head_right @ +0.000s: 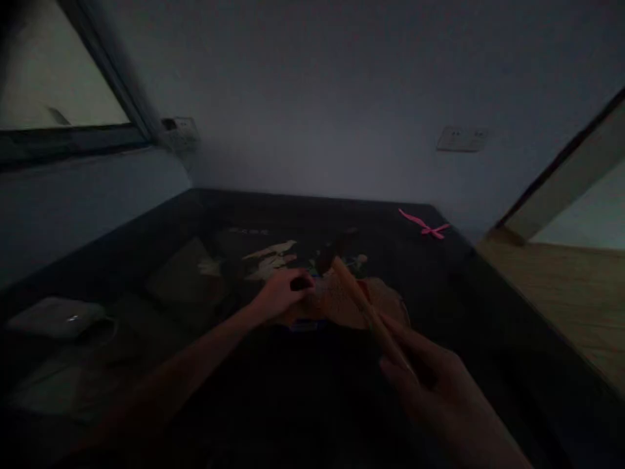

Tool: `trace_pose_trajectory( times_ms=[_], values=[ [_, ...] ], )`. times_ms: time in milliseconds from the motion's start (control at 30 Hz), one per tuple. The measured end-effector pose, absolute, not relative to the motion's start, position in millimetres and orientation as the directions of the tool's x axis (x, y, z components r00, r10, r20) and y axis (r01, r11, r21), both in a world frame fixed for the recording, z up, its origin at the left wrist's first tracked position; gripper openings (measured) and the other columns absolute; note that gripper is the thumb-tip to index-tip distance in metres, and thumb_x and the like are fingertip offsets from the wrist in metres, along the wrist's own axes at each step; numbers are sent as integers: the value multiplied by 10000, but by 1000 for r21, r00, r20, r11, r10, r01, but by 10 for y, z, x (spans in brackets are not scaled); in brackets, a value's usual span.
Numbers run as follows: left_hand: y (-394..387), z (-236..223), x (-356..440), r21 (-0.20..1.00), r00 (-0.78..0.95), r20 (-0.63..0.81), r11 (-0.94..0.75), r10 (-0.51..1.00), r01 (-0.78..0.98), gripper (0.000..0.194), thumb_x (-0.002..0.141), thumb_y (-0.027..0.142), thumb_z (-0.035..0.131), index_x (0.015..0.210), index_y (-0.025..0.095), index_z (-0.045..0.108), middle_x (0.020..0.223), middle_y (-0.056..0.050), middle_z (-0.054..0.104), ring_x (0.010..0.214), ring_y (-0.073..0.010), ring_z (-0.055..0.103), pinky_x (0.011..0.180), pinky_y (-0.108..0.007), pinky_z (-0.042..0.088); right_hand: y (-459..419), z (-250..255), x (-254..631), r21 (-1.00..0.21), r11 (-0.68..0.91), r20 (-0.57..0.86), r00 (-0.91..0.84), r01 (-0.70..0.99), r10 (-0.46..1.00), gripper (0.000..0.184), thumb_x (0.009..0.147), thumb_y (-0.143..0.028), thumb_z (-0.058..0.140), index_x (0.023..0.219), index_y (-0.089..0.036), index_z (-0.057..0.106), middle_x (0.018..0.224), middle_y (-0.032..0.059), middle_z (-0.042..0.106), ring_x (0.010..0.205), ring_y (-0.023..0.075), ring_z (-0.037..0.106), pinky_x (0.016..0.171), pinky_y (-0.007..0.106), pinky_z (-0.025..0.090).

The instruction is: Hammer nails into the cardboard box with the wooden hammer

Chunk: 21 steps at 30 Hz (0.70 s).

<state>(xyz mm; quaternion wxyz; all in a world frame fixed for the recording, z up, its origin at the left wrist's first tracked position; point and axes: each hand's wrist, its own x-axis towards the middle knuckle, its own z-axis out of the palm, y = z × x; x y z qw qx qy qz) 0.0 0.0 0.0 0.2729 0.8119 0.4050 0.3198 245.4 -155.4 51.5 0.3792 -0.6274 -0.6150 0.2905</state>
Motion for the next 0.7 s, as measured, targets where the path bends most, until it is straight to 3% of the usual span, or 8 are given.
trace_pose_trajectory(
  times_ms=[100, 233, 333, 467, 567, 700],
  values=[
    [31, -3, 5, 718, 453, 265, -488, 851, 496, 92, 768, 224, 652, 829, 159, 674, 836, -33, 702, 811, -188, 648, 746, -280, 471, -1579, 494, 2424, -846, 25, 50, 33, 532, 998, 485, 763, -383, 646, 1229, -250, 628, 1046, 58, 738, 924, 292, 676, 685, 298, 577],
    [23, 26, -10, 756, 539, 279, -528, 794, 387, 189, 748, 158, 642, 937, 152, 647, 898, -38, 692, 829, -172, 645, 770, -281, 494, -1707, 413, 2454, -888, -80, -57, 66, 452, 996, 525, 782, -407, 639, 1281, -257, 581, 908, 56, 740, 741, 229, 673, 523, 238, 538],
    [5, 94, -66, 738, 577, 347, -595, 739, 317, 291, 740, 170, 658, 1027, 156, 609, 964, -54, 672, 873, -174, 637, 800, -303, 503, -1845, 372, 2454, -920, -164, -120, 144, 357, 982, 551, 767, -424, 659, 1286, -258, 575, 757, 34, 691, 555, 164, 591, 402, 206, 443],
    [28, 197, -304, 749, 499, 430, -606, 752, 267, 287, 799, 242, 611, 1073, 165, 571, 1047, -80, 650, 931, -174, 634, 831, -322, 512, -2010, 392, 2375, -950, -227, -164, 277, 214, 947, 589, 752, -456, 665, 1287, -232, 564, 526, -38, 521, 398, 104, 415, 336, 191, 317],
    [71, 171, -668, 732, 387, 448, -579, 806, 358, 265, 833, 307, 562, 1062, 175, 572, 1043, -73, 656, 942, -178, 634, 862, -342, 505, -2116, 359, 2365, -968, -207, -155, 311, 141, 938, 622, 703, -471, 696, 1266, -234, 580, 536, -31, 523, 393, 106, 414, 331, 198, 318],
    [96, -98, -1343, 651, 219, 358, -411, 908, 638, 270, 830, 347, 522, 1024, 171, 586, 1039, -78, 659, 944, -207, 631, 877, -368, 491, -2244, 178, 2459, -974, -218, -185, 337, 61, 923, 594, 648, -464, 743, 1194, -255, 637, 599, -7, 586, 382, 97, 437, 313, 187, 338]
  ],
)
